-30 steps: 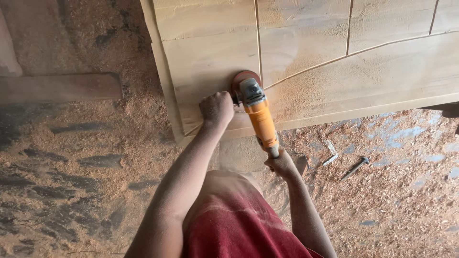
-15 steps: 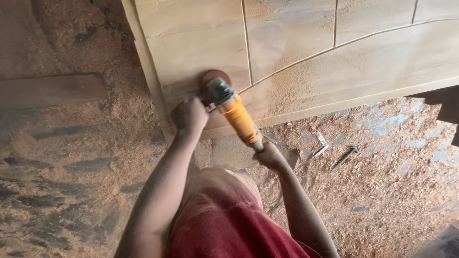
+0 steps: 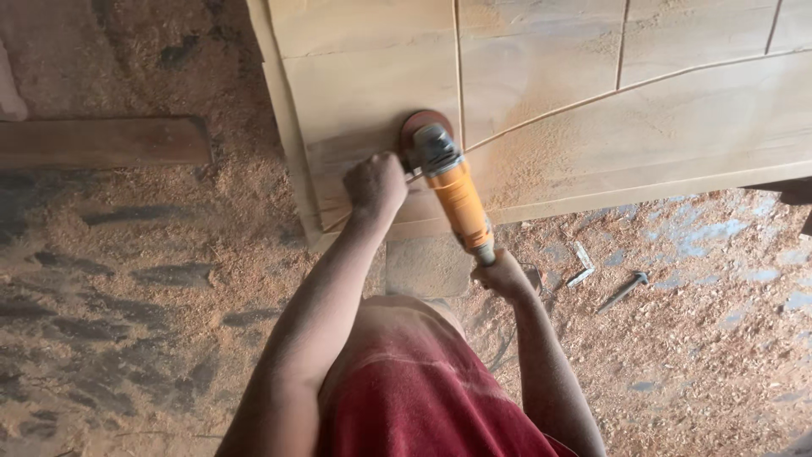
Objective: The person uses an angle grinder with a sanding disc to smooth the surface of a large, light-colored wooden panel. They systematically move the tool across the wood, following the grain and contours of the panel, generating sawdust as they work.
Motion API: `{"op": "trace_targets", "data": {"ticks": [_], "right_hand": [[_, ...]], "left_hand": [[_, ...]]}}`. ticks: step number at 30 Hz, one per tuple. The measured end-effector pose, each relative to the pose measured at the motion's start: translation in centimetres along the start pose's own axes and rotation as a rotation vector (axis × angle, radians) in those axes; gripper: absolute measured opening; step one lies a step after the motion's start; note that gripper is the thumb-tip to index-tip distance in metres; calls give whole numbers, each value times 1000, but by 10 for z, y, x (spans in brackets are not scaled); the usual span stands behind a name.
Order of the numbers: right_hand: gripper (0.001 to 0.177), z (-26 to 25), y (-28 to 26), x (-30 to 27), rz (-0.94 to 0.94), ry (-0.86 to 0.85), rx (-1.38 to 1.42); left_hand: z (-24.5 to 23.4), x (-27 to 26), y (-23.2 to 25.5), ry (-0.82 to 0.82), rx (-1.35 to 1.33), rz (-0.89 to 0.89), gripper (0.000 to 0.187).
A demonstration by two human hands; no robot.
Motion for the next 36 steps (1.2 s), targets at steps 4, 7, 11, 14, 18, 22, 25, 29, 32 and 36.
{"op": "trace_targets", "data": {"ticks": [4,7,11,14,18,22,25,29,32,36], "right_hand": [[23,45,-10,-11,-10,-24,-248],[24,70,-17,-16,-43,-40,-312],[20,100,-26,-21,-50,-52,-311],[19,120,-37,-21,-94,-74,-310],[18,138,-44,-20,-149,-119,-275],[13,133,-47,-12,-133,-109,-271],[13,111,-36,-13,0,-30,-205],[17,65,-21,-34,-25,123,-81],[19,43,-14,-50,-94,188,-170],[29,47,-5,-78,-194,295,-147]], "left_hand": [[2,-38,-61,9,-33,-44,8],[7,-51,-96,39,-12,-59,11],[13,-60,-133,50,34,-108,23],[8,-69,-159,70,32,-146,23],[-3,-75,-184,50,143,-139,17],[-8,-65,-178,14,51,-168,19],[-6,-40,-136,21,-9,-66,19],[-19,-16,-67,125,34,86,9],[-25,-34,-48,70,-11,145,17],[-34,-61,-48,172,-91,198,17]]}}
Point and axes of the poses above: each hand's wrist, its own x-axis towards the middle knuckle, its own z-axis out of the palm, y = z × x, the point moved 3 cm from there along x, towards the middle knuckle, and after that the axes turned 2 degrees about x, right-handed, at the moved point
